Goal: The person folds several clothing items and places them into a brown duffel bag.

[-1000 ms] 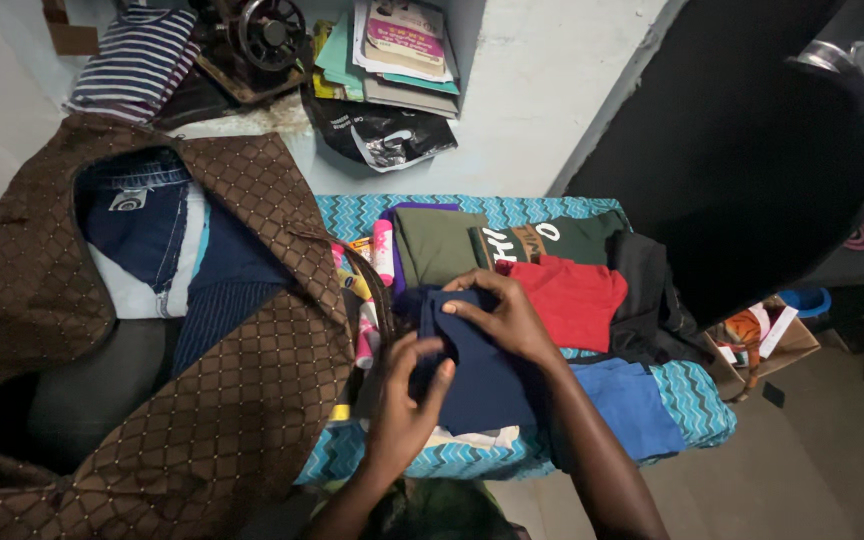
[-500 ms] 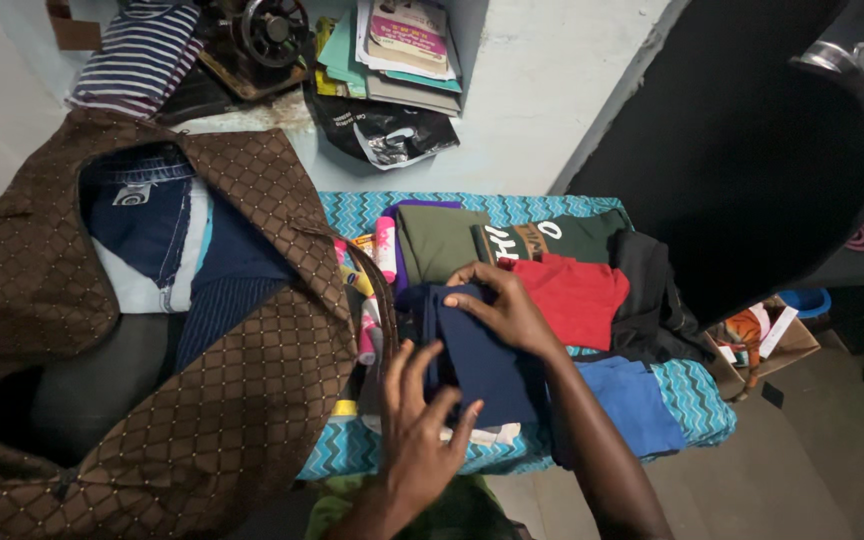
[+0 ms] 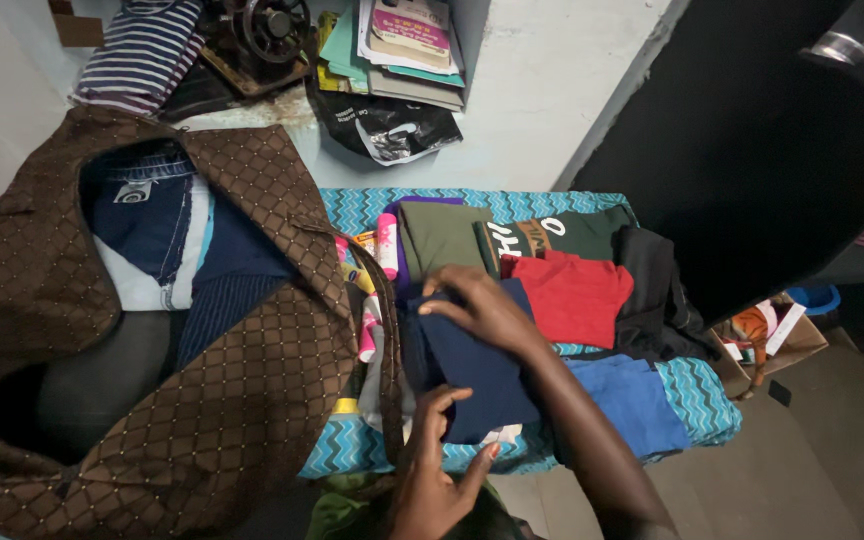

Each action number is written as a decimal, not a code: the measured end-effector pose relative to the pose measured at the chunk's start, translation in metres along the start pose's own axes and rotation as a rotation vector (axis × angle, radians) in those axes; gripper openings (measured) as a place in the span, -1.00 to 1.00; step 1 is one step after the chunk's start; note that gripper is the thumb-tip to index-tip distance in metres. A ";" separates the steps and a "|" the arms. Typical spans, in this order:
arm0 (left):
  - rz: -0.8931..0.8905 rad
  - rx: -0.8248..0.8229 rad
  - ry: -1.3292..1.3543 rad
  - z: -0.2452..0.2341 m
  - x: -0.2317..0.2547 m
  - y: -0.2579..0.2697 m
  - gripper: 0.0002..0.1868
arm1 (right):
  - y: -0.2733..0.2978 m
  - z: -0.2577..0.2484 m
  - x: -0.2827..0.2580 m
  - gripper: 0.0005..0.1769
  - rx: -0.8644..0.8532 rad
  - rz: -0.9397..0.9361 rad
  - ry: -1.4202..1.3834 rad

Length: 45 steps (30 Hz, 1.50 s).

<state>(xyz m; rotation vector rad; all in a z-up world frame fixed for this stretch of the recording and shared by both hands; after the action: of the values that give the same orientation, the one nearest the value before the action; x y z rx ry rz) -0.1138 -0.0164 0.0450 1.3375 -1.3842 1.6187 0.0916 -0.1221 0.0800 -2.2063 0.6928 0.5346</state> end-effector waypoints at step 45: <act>0.434 -0.347 -0.746 -0.005 -0.023 -0.098 -0.11 | 0.165 -0.004 -0.063 -0.24 0.575 0.688 0.441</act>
<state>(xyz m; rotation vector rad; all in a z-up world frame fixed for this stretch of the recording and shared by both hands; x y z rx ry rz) -0.0194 0.0171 0.0556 1.5628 -2.4063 1.0464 -0.0590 -0.2005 0.0301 -1.5106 1.6356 0.1238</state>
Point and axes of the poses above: each hand's wrist, its own y-axis away from the middle knuckle, its own z-axis out of the palm, x = y × z, the point moved 1 cm from there along -y, towards the middle knuckle, and after that the axes turned 9 degrees about x, right-handed, at the moved point
